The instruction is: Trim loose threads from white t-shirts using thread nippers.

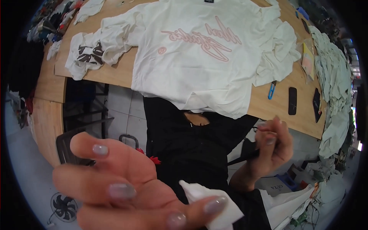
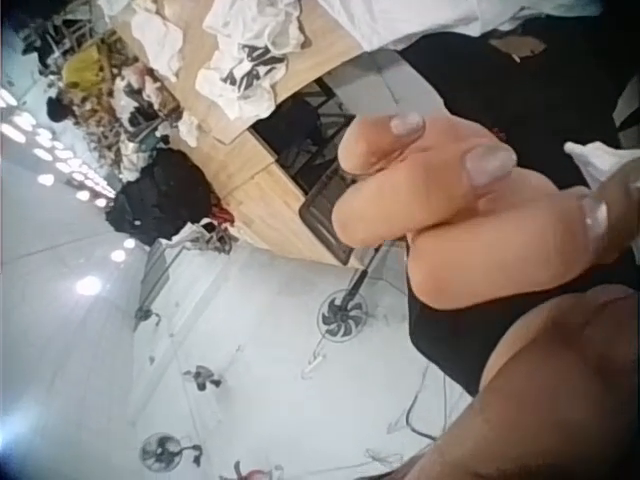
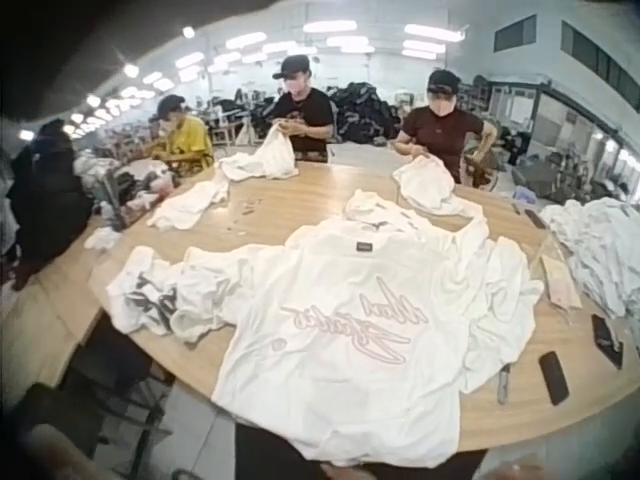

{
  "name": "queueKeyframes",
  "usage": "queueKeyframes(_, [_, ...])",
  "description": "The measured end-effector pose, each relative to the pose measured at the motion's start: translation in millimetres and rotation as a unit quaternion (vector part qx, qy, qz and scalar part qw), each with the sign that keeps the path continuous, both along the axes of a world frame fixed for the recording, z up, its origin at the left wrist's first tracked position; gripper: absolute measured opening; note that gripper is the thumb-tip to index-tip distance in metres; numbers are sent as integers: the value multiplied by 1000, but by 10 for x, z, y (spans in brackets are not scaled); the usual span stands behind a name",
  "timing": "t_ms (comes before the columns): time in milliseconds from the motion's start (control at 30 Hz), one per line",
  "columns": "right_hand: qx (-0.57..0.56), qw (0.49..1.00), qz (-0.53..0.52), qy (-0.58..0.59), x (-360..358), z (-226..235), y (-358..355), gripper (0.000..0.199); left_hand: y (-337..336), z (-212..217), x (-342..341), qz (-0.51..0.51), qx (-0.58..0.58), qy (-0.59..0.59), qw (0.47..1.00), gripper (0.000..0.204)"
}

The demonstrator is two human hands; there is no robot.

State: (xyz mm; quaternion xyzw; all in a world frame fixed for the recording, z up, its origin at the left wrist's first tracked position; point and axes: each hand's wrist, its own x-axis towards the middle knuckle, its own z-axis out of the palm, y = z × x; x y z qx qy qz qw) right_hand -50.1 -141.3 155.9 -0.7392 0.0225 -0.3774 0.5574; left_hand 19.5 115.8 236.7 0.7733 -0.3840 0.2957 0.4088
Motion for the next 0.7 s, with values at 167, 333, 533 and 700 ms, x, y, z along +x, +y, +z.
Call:
queueKeyframes(167, [58,992,-83,79,-181,-113,-224,33,22,-6,145,-71,-49,-9,996,16])
queueKeyframes(333, [113,982,-116,96,-230,-183,-315,35,93,-5,193,-112,-58,-35,991,13])
queueKeyframes(533, [132,984,-97,76,-176,-194,-312,36,176,-15,238,-166,-54,-106,979,10])
queueKeyframes(700, [105,987,-71,94,-200,-243,-340,39,42,-120,532,-235,-89,-168,953,7])
